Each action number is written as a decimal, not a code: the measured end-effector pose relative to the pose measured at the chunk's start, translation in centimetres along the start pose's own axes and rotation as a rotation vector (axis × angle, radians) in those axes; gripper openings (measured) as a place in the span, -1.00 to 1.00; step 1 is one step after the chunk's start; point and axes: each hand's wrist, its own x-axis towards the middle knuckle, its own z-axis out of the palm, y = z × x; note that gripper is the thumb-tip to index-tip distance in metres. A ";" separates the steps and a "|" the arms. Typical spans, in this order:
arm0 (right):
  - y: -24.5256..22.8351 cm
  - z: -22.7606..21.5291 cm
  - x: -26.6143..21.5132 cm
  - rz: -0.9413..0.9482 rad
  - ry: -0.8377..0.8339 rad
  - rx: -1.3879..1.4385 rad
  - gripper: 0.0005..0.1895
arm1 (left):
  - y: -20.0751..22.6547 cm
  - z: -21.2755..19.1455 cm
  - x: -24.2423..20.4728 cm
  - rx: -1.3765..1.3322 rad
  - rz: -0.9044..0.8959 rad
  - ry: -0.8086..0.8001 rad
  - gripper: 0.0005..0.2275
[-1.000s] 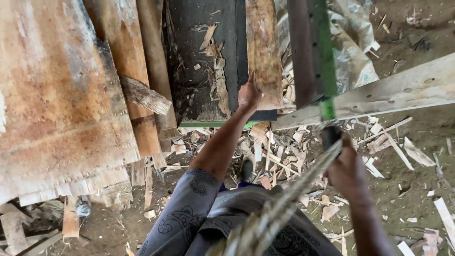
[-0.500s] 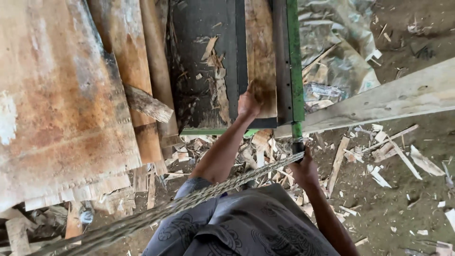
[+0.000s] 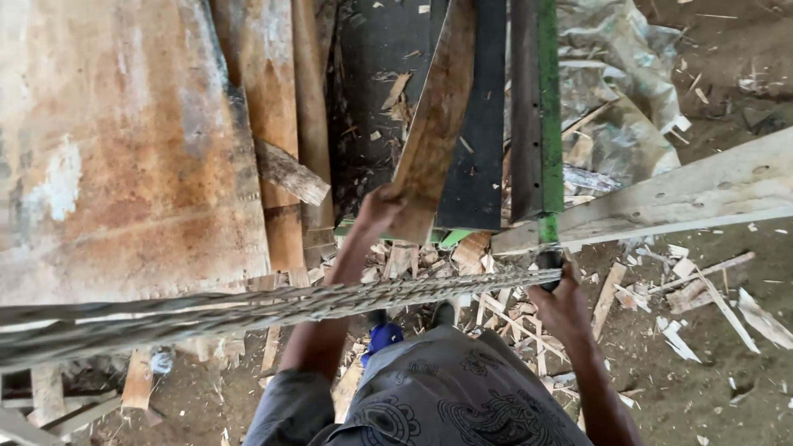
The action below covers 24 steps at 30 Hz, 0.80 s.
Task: Trimming thin wood sheets using a manual guillotine cutter in a workshop.
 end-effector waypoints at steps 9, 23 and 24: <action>-1.9 -3.6 -1.6 -0.201 -0.013 -0.233 -0.28 | 3.5 -18.0 -5.9 0.625 -0.076 -0.219 -0.55; -0.8 -0.5 -0.2 -0.005 0.010 -0.033 -0.18 | 17.8 -26.8 7.0 1.443 -0.051 -0.320 -0.48; -0.9 -1.1 -0.7 0.002 0.021 -0.029 -0.18 | 18.1 -27.0 8.0 1.448 -0.039 -0.327 -0.48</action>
